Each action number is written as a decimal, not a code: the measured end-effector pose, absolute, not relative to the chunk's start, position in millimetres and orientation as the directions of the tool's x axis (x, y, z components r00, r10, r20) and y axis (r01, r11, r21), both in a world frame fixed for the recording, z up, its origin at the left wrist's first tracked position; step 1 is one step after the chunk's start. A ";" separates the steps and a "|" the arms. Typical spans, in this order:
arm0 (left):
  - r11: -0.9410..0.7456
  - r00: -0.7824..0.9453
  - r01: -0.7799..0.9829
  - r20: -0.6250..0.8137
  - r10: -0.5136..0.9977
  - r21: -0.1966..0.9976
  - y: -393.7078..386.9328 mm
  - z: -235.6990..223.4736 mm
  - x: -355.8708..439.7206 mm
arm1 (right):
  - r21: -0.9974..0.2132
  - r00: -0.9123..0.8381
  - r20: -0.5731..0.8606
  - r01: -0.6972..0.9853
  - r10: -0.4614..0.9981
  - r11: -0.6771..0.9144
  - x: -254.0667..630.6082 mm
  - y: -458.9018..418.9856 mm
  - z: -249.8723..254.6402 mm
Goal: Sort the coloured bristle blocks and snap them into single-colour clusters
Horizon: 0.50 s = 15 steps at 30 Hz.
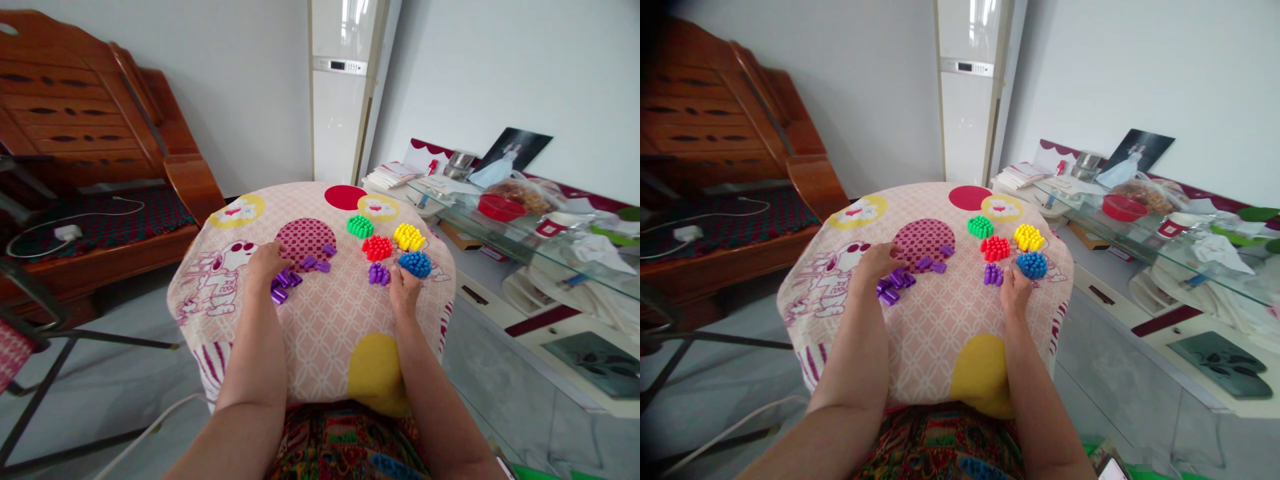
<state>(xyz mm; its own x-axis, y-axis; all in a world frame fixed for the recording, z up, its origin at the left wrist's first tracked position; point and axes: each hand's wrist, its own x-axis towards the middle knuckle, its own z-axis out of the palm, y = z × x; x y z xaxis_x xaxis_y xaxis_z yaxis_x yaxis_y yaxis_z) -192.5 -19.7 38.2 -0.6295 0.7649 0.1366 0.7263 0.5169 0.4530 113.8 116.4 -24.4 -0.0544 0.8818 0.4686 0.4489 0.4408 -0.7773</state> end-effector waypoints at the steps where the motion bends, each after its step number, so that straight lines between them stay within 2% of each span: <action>1: 0.521 -0.615 0.723 0.080 0.784 0.454 -25.1 37.2 -199.4 | -0.777 -0.055 0.469 0.449 0.882 0.441 113.7 117.0 -25.0; 3: 0.511 -0.579 0.717 -0.005 0.816 0.473 -30.4 37.1 -204.9 | -0.777 -0.056 0.470 0.447 0.881 0.443 113.5 118.2 -26.3; 6: 0.522 -0.601 0.686 -0.009 0.799 0.508 -26.5 42.4 -197.1 | -0.780 -0.056 0.473 0.437 0.879 0.448 113.5 119.3 -27.9; 9: 0.472 -0.631 0.655 0.083 0.772 0.591 -14.1 50.4 -176.7 | -0.780 -0.056 0.471 0.440 0.880 0.445 113.8 119.5 -28.6; 12: 0.337 -0.615 0.653 0.215 0.759 0.678 4.7 52.7 -144.1 | -0.780 -0.053 0.465 0.448 0.883 0.438 114.2 118.9 -28.7; 15: 0.229 -0.549 0.714 0.327 0.769 0.661 26.9 44.9 -101.7 | -0.780 -0.048 0.464 0.452 0.885 0.434 114.4 117.9 -28.3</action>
<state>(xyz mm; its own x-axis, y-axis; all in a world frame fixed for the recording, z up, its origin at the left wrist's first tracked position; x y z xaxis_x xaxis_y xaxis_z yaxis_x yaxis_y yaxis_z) -101.7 26.9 44.9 -0.5492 0.7691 0.3270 0.7144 0.2290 0.6612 114.4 117.9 -28.3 -0.0484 0.8845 0.4640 0.4516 0.4337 -0.7797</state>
